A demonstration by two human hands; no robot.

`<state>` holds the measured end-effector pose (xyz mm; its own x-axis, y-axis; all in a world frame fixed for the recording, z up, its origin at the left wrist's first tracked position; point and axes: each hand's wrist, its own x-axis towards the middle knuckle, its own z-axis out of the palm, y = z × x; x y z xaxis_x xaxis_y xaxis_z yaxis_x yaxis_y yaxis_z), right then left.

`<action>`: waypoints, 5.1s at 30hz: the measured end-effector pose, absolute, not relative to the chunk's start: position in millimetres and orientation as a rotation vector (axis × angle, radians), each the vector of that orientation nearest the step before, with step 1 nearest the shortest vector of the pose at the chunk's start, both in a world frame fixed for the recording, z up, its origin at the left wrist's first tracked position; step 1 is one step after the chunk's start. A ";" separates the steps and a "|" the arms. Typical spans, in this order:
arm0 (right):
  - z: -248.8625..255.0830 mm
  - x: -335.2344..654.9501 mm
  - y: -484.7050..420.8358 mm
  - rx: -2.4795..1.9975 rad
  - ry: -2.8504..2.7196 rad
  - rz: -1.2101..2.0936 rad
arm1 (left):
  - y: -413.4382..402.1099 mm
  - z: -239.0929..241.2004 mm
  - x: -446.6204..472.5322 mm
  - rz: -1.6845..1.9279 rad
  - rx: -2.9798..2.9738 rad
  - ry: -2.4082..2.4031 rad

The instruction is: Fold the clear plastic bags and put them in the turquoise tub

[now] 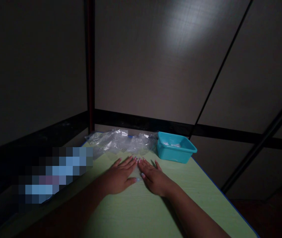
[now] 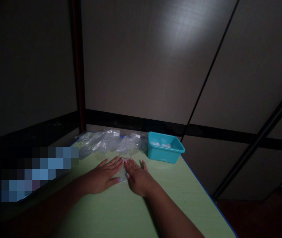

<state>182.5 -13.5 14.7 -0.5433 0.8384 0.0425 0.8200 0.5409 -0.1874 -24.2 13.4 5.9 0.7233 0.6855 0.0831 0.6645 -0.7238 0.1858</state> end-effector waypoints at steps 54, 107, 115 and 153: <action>13.7 175.4 -19.2 -1.734 -2.554 0.215 | 13.0 -0.7 -27.0 0.161 2.798 1.121; 16.4 170.6 -17.8 -1.865 -2.539 0.191 | -24.8 17.2 2.7 0.488 2.589 1.523; 13.9 171.9 -16.2 -1.828 -2.605 0.144 | -14.1 18.6 6.2 0.358 2.739 0.988; 8.3 172.2 -13.4 -1.858 -2.547 0.177 | -15.6 12.7 8.0 0.354 2.559 1.220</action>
<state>172.2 -13.4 8.3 -0.3077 0.9482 -0.0791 0.9500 0.3016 -0.0808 8.0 -15.6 12.7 0.6127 0.7842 0.0979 0.7146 -0.6026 0.3553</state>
